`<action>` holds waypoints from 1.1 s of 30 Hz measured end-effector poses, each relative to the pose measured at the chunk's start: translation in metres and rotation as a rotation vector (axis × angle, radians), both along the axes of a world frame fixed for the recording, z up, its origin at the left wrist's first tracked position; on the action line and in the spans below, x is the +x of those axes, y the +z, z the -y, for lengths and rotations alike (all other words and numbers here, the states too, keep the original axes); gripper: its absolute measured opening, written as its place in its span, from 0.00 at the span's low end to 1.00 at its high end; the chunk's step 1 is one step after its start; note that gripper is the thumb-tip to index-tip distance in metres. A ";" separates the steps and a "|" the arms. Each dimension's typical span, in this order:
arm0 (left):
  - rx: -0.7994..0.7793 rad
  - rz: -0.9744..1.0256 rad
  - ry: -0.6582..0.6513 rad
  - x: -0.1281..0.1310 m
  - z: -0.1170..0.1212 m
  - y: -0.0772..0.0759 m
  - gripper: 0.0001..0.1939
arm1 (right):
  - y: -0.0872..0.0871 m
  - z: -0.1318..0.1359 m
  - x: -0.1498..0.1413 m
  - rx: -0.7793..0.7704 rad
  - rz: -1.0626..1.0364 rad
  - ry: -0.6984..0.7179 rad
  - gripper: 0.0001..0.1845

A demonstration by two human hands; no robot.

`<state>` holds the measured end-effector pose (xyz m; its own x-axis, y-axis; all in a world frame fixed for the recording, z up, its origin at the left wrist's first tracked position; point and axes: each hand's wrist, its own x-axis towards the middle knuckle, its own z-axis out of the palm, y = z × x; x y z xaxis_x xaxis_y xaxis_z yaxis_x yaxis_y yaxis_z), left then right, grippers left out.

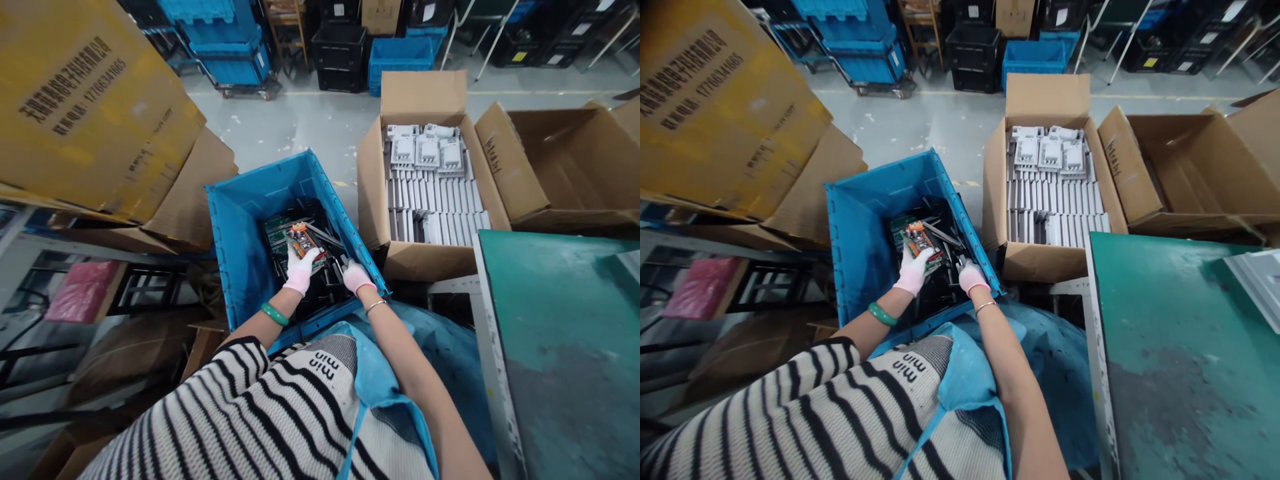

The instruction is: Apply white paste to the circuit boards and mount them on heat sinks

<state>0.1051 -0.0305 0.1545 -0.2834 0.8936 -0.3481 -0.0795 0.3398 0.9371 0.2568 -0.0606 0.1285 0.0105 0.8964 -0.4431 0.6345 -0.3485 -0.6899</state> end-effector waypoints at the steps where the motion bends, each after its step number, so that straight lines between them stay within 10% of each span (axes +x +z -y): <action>1: 0.020 -0.018 -0.016 -0.007 -0.001 0.005 0.36 | 0.001 -0.001 0.001 0.002 -0.011 -0.027 0.20; 10: -0.039 -0.066 -0.667 -0.037 -0.010 0.037 0.49 | 0.010 0.003 0.003 0.090 -0.262 -0.111 0.57; 16: -0.087 -0.161 -1.207 -0.031 -0.014 0.065 0.50 | -0.001 0.001 0.003 0.108 -0.311 -0.158 0.39; 23: -0.147 -0.029 -1.223 -0.087 -0.038 0.089 0.50 | -0.002 0.000 0.002 0.087 -0.321 -0.207 0.20; 33: -0.321 0.179 -1.227 -0.086 -0.038 0.041 0.51 | 0.005 0.000 0.007 0.129 -0.519 -0.164 0.23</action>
